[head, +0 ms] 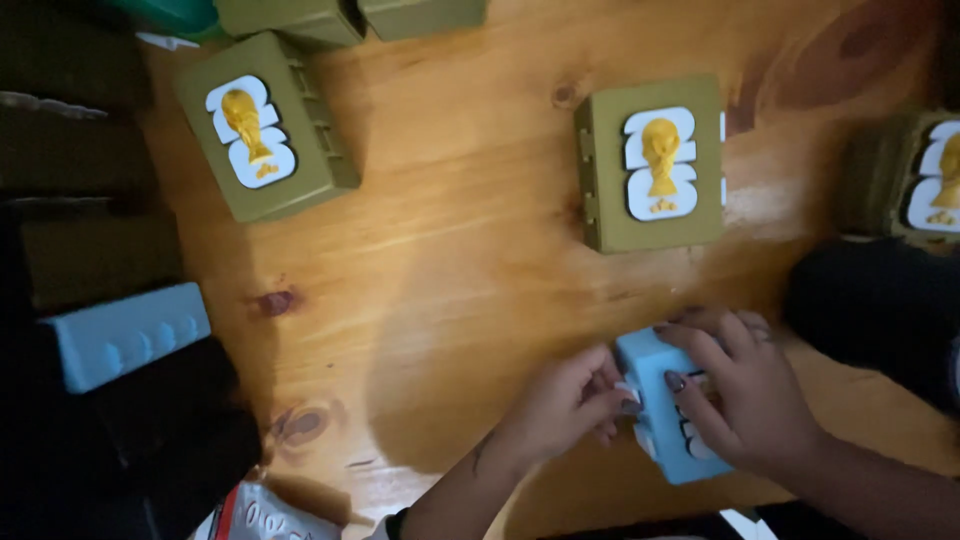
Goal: Applying small white labels to plastic storage boxes.
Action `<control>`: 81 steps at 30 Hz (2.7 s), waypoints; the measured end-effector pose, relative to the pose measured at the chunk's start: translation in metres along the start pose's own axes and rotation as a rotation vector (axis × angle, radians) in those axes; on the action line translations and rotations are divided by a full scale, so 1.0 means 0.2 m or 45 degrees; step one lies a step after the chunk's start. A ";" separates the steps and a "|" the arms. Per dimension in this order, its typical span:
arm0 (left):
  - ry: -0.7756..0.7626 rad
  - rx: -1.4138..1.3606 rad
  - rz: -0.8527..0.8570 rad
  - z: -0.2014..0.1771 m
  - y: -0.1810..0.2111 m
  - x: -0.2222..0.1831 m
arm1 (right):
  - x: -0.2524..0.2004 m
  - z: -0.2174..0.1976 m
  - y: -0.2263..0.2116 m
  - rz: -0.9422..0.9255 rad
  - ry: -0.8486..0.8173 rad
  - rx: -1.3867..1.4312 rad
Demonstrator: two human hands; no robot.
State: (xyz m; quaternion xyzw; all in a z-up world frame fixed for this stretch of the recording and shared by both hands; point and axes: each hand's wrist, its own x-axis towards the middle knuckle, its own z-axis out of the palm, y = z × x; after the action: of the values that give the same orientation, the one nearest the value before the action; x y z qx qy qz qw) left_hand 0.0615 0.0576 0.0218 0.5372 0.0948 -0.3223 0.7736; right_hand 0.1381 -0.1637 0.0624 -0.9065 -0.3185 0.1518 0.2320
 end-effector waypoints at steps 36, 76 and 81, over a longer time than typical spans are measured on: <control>-0.011 -0.157 -0.165 -0.02 0.05 -0.01 | 0.01 0.00 0.01 0.040 -0.029 0.044; 0.130 -0.120 -0.084 0.04 0.08 -0.05 | 0.02 -0.01 0.00 0.017 -0.061 0.027; 0.217 -0.328 -0.101 0.07 0.02 -0.06 | 0.02 -0.02 -0.02 0.008 -0.028 0.018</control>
State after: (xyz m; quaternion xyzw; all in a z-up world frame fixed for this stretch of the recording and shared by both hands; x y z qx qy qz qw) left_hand 0.0513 0.0502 0.0362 0.4547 0.2221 -0.2911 0.8119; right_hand 0.1405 -0.1594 0.0664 -0.9040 -0.3172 0.1648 0.2345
